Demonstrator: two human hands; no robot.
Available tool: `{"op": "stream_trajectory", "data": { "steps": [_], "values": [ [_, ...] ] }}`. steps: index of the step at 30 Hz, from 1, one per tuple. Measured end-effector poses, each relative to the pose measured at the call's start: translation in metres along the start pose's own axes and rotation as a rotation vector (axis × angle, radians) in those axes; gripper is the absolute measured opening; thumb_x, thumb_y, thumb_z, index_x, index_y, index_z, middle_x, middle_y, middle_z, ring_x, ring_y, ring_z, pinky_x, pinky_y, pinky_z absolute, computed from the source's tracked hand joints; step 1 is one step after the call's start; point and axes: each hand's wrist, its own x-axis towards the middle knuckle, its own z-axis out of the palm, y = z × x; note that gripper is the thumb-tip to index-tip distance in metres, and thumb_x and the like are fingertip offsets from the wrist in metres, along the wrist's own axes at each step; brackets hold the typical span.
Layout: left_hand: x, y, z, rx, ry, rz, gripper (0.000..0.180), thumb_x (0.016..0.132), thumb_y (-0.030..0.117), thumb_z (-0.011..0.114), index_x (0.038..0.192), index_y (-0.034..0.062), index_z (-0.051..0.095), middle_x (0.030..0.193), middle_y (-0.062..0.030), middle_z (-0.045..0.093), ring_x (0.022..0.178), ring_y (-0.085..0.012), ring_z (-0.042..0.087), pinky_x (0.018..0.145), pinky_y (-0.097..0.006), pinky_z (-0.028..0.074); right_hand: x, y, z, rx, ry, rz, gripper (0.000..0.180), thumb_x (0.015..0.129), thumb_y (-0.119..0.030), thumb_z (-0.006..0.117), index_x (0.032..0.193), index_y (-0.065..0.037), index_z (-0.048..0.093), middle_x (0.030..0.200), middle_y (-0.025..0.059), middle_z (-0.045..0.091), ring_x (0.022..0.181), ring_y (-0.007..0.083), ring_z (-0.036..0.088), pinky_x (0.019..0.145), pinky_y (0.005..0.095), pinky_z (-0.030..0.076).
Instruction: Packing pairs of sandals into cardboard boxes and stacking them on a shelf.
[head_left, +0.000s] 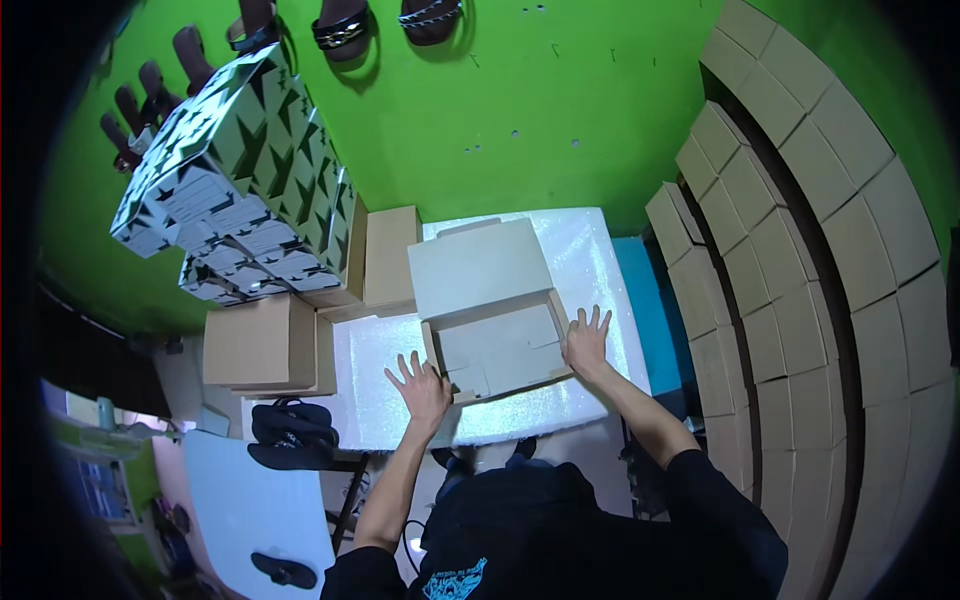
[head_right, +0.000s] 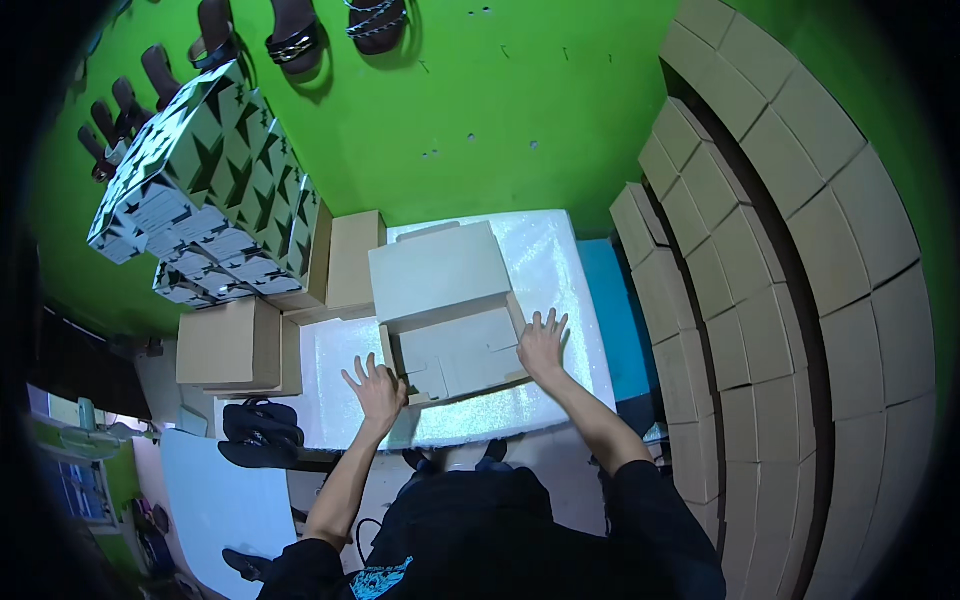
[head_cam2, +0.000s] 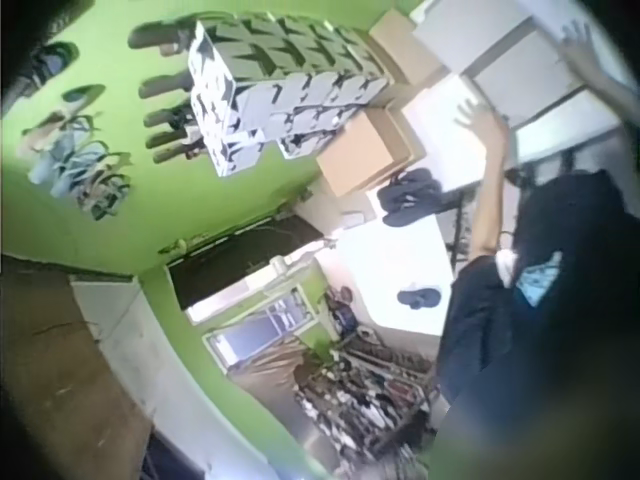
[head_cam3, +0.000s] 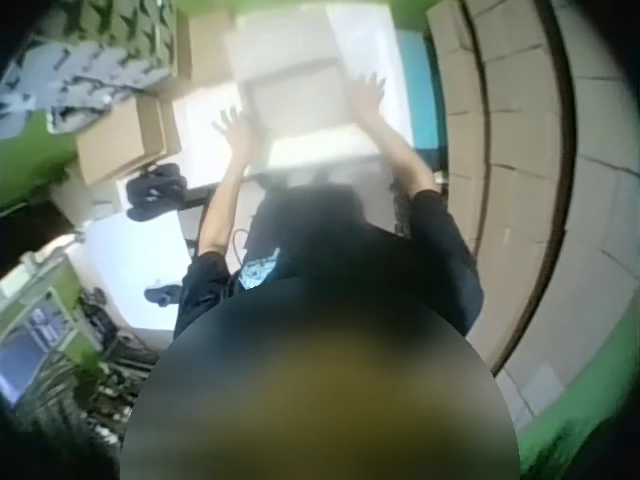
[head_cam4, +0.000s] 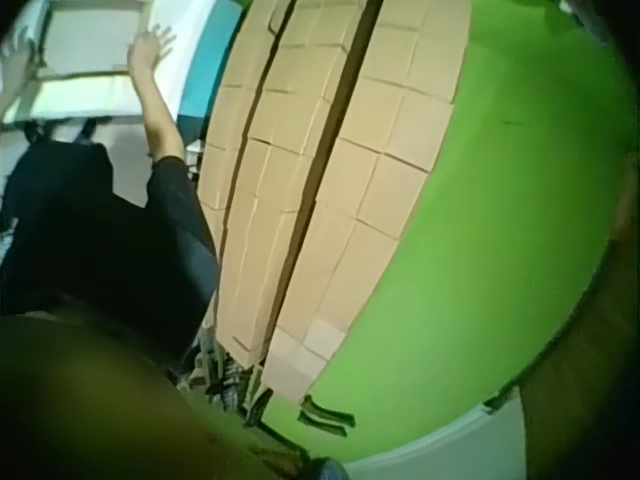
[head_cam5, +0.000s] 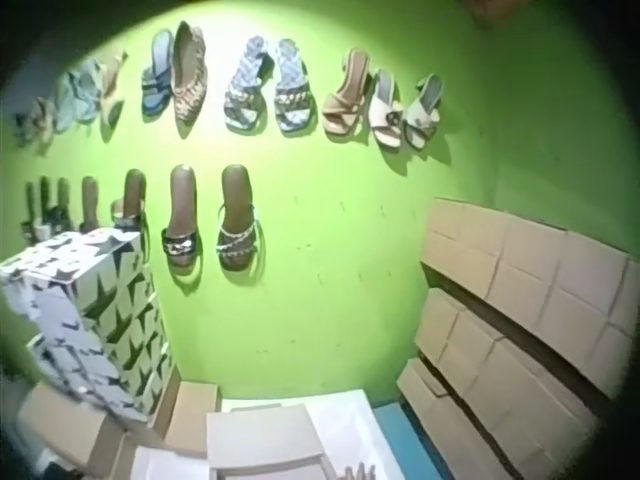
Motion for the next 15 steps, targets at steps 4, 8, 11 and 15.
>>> {"op": "stream_trajectory", "data": {
  "steps": [4, 8, 11, 15],
  "values": [
    [-0.007, -0.006, 0.002, -0.027, 0.05, -0.048, 0.025, 0.078, 0.024, 0.072, 0.083, -0.0001, 0.068, 0.139, -0.0212, 0.048, 0.138, -0.0456, 0.031, 0.109, -0.077, 0.012, -0.009, 0.008, -0.01, 0.147, 0.022, 0.085, 0.021, 0.081, -0.015, 0.067, 0.088, 0.004, 0.074, 0.132, 0.0211, 0.053, 0.132, 0.0463, 0.039, 0.112, 0.0713, 0.017],
    [-0.023, -0.008, -0.002, -0.27, -0.079, -0.161, 0.016, 0.08, 0.018, 0.069, 0.084, 0.0022, 0.071, 0.139, -0.0158, 0.05, 0.137, -0.0415, 0.033, 0.111, -0.073, 0.011, -0.041, 0.026, -0.018, 0.35, -0.124, 0.28, 0.023, 0.086, -0.022, 0.07, 0.085, 0.0, 0.074, 0.133, 0.0168, 0.056, 0.131, 0.0391, 0.042, 0.112, 0.0672, 0.02],
    [-0.048, -0.013, 0.0, -0.485, -0.151, -0.265, 0.015, 0.081, 0.018, 0.069, 0.084, 0.0028, 0.071, 0.139, -0.0113, 0.052, 0.137, -0.0363, 0.035, 0.112, -0.071, 0.011, -0.077, 0.039, -0.011, 0.554, -0.126, 0.421, 0.021, 0.081, -0.022, 0.074, 0.077, -0.001, 0.073, 0.127, 0.0176, 0.06, 0.127, 0.0349, 0.047, 0.111, 0.062, 0.025],
    [-0.079, -0.026, 0.023, -0.753, -0.272, -0.463, 0.018, 0.081, 0.021, 0.077, 0.09, 0.0056, 0.071, 0.132, -0.0123, 0.059, 0.132, -0.0344, 0.044, 0.112, -0.06, 0.023, -0.125, 0.065, 0.015, 0.788, -0.14, 0.52, 0.021, 0.079, -0.025, 0.079, 0.073, -0.005, 0.073, 0.122, 0.0168, 0.065, 0.114, 0.0348, 0.057, 0.099, 0.045, 0.043]
  ]
}}
